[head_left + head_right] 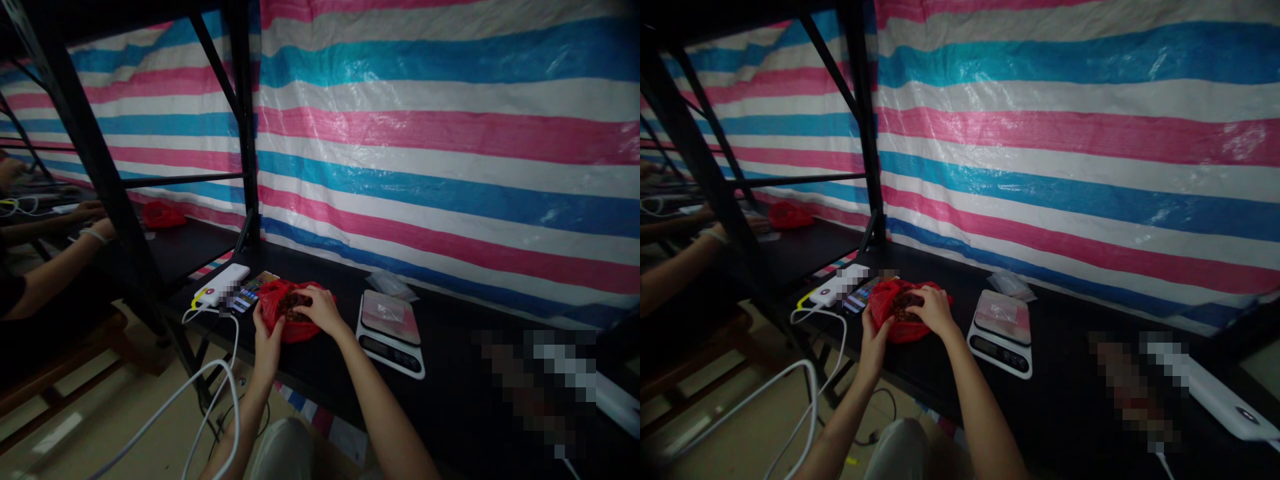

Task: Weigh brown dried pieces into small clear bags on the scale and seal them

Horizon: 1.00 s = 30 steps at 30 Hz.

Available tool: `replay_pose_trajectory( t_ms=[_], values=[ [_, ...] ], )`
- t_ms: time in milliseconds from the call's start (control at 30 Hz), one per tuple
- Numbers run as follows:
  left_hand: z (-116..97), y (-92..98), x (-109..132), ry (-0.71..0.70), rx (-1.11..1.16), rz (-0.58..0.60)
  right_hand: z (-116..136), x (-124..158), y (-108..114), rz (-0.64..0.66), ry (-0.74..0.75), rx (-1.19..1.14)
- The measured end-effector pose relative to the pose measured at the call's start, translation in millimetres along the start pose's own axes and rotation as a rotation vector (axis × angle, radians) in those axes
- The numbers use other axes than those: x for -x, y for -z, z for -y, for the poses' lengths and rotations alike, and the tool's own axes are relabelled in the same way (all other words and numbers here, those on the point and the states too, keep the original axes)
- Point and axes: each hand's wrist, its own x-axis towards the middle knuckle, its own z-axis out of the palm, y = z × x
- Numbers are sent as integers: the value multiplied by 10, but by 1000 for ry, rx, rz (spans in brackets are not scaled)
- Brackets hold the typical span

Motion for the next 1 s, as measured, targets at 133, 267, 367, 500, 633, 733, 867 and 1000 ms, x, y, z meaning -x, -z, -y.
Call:
replay_pose_trajectory(
  t_ms=[133,267,367,500,633,733,867,1000],
  values=[
    [51,2,3,4,3,-75,-56,-26,-41,-61,-29,-226],
    [-36,-19,56,-78,-27,-137,-98,-66,-32,-106,-24,-502],
    [-189,-30,144,-201,-141,-164,-91,-80,22,-133,-6,-637],
    [-360,-30,318,-411,-329,-269,-39,-71,109,-180,18,-652],
    [-408,-91,432,-642,-390,-139,-34,-24,283,-232,54,-635],
    [-473,-260,384,-711,-409,223,-157,88,585,-295,60,-540],
    [-654,-693,181,-664,-344,684,-547,372,1146,-386,3,-429],
    [-727,-1278,4,-686,-385,993,-1090,730,1531,-538,-149,-339]
  ],
)
